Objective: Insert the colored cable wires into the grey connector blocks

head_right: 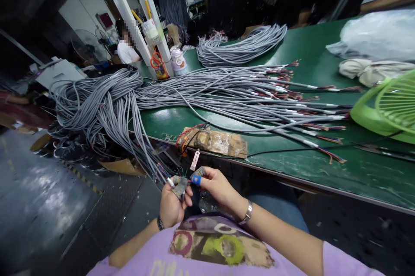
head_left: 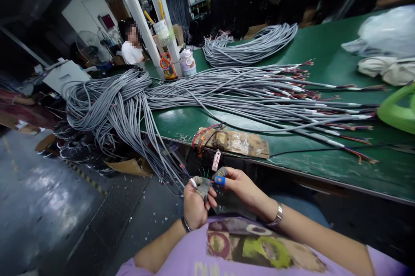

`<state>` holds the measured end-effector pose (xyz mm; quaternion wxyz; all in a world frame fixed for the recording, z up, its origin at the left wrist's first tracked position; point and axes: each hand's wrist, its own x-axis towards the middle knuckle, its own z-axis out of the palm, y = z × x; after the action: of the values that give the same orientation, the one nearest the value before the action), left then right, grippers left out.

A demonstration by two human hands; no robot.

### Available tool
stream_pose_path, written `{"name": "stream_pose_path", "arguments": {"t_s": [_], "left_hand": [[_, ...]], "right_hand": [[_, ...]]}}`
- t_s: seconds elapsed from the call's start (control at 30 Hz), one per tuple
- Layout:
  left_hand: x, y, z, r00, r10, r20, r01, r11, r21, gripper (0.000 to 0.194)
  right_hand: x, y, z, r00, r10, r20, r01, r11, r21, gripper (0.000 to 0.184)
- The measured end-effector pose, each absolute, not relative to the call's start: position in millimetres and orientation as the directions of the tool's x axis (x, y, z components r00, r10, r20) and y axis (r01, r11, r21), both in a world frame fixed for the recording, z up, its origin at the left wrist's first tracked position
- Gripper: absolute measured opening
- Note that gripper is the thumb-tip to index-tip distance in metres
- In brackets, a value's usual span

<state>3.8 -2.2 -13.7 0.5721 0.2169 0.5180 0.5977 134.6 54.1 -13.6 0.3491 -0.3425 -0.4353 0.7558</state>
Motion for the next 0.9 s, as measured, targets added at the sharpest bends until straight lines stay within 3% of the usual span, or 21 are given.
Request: {"name": "stream_pose_path", "arguments": {"t_s": [0.13, 0.27, 0.37, 0.53, 0.7, 0.9], "left_hand": [[3.9, -2.3, -6.8, -0.216, 0.913, -0.347, -0.492, 0.206, 0.846, 0.031], [7.5, -1.4, -3.1, -0.176, 0.922, -0.345, -0.502, 0.217, 0.837, 0.034], [10.8, 1.1, -4.4, -0.153, 0.929, -0.338, -0.500, 0.222, 0.837, 0.035], [12.1, 6.1, -8.6, -0.184, 0.924, -0.336, -0.489, 0.210, 0.847, 0.035], [12.3, 8.9, -9.6, -0.189, 0.918, -0.348, -0.469, 0.227, 0.853, 0.033], [12.8, 10.4, -8.0, -0.183, 0.918, -0.351, -0.479, 0.229, 0.848, 0.027]], "right_hand": [[138.6, 61.2, -22.2, -0.581, 0.780, -0.234, -0.358, -0.503, -0.786, 0.034], [138.6, 77.4, -25.9, -0.562, 0.751, -0.348, -0.435, -0.626, -0.647, 0.041], [133.5, 85.4, -19.8, -0.595, 0.735, -0.326, -0.422, -0.630, -0.652, 0.039], [125.4, 85.6, -12.1, -0.538, 0.812, -0.225, -0.439, -0.498, -0.748, 0.038], [123.7, 85.7, -12.4, -0.475, 0.835, -0.279, -0.395, -0.486, -0.780, 0.040], [125.3, 87.5, -13.4, -0.554, 0.790, -0.262, -0.497, -0.567, -0.657, 0.027]]}}
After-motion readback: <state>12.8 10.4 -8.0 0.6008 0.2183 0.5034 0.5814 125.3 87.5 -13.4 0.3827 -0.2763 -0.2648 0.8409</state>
